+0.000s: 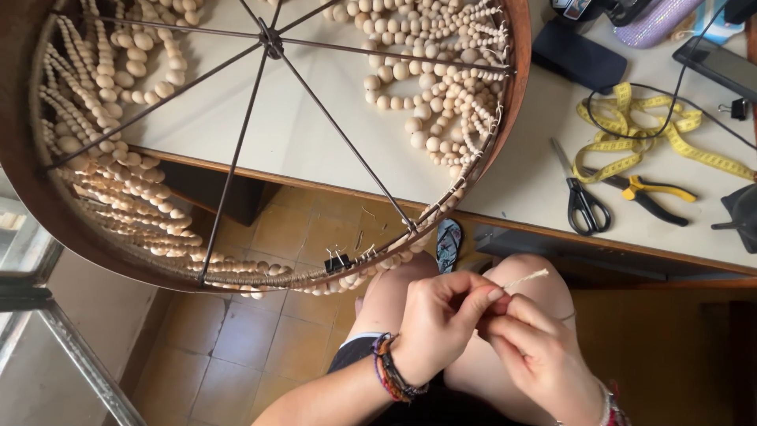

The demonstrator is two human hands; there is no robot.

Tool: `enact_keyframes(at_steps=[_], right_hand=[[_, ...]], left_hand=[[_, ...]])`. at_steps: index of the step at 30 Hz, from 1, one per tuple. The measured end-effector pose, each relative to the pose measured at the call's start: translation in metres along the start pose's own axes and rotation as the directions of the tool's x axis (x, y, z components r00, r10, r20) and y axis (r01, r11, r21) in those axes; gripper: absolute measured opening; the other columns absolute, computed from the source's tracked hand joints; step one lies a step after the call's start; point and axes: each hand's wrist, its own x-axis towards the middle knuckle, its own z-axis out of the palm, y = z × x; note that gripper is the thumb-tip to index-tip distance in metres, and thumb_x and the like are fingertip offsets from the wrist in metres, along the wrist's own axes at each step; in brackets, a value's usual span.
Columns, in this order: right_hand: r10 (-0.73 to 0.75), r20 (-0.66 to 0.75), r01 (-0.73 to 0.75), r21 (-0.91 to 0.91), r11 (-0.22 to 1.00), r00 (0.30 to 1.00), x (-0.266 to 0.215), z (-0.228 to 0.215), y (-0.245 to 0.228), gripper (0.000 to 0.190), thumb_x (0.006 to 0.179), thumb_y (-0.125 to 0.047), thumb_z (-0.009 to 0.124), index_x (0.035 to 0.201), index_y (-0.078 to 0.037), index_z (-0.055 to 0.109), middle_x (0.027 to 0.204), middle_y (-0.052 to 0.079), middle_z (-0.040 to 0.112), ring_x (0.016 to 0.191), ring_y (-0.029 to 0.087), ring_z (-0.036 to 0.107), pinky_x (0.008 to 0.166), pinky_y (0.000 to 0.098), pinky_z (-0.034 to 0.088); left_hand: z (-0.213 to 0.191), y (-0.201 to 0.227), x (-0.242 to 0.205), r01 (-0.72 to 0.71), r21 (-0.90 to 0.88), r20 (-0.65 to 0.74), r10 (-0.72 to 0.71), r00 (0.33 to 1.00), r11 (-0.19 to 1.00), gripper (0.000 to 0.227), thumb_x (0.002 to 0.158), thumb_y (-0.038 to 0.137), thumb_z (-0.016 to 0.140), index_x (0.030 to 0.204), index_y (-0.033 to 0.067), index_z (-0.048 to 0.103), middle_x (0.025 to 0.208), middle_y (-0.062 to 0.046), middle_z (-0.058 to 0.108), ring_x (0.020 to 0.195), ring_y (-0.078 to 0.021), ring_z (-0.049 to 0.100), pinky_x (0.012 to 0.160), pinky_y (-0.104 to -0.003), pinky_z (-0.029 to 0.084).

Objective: Secure strings of wooden beads to a circular frame using twine

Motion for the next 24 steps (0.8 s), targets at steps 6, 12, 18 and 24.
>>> enact_keyframes(at_steps=[6, 12, 18, 24], right_hand=[[0.060, -0.170, -0.058, 0.018, 0.998, 0.984, 0.007, -0.012, -0.012, 0.020, 0.090, -0.007, 0.069, 0.104, -0.017, 0.080, 0.069, -0.002, 0.047, 0.055, 0.008, 0.046, 0.058, 0.0207, 0.042], [0.009, -0.252, -0.041, -0.120, 0.992, 0.968, 0.007, -0.025, -0.019, 0.016, 0.090, -0.008, 0.072, 0.104, -0.015, 0.078, 0.073, -0.001, 0.049, 0.060, 0.010, 0.047, 0.061, 0.0235, 0.043], [0.049, -0.144, -0.062, -0.086, 0.994, 0.988, 0.001, -0.022, -0.018, 0.016, 0.092, -0.008, 0.068, 0.103, -0.016, 0.077, 0.070, -0.002, 0.050, 0.057, 0.010, 0.047, 0.060, 0.0235, 0.043], [0.244, -0.299, -0.218, 0.118, 0.969, 0.923, -0.007, -0.026, -0.022, 0.010, 0.086, -0.005, 0.075, 0.092, -0.011, 0.079, 0.079, 0.001, 0.064, 0.063, 0.008, 0.055, 0.050, 0.0214, 0.036]], left_hand=[[-0.002, -0.031, -0.003, 0.244, -0.604, 0.128, -0.209, 0.969, 0.759, 0.031, 0.109, 0.026, 0.048, 0.117, -0.0018, 0.060, 0.101, -0.022, 0.073, 0.080, -0.0257, 0.073, 0.057, -0.032, 0.061], [-0.006, -0.025, 0.002, 0.185, -0.393, 0.182, -0.121, 0.976, 0.901, 0.019, 0.101, 0.016, 0.066, 0.101, -0.0003, 0.075, 0.101, -0.011, 0.078, 0.096, -0.0151, 0.073, 0.095, -0.029, 0.061], [0.000, -0.019, -0.002, 0.074, -0.237, 0.011, -0.074, 0.997, 0.969, 0.019, 0.101, 0.020, 0.066, 0.091, 0.0080, 0.077, 0.085, -0.003, 0.077, 0.081, -0.0100, 0.071, 0.083, -0.024, 0.057], [-0.003, -0.022, -0.010, 0.082, -0.402, 0.131, -0.031, 0.991, 0.912, 0.020, 0.104, 0.021, 0.063, 0.097, 0.0054, 0.073, 0.095, -0.005, 0.075, 0.093, -0.0114, 0.069, 0.093, -0.026, 0.055]])
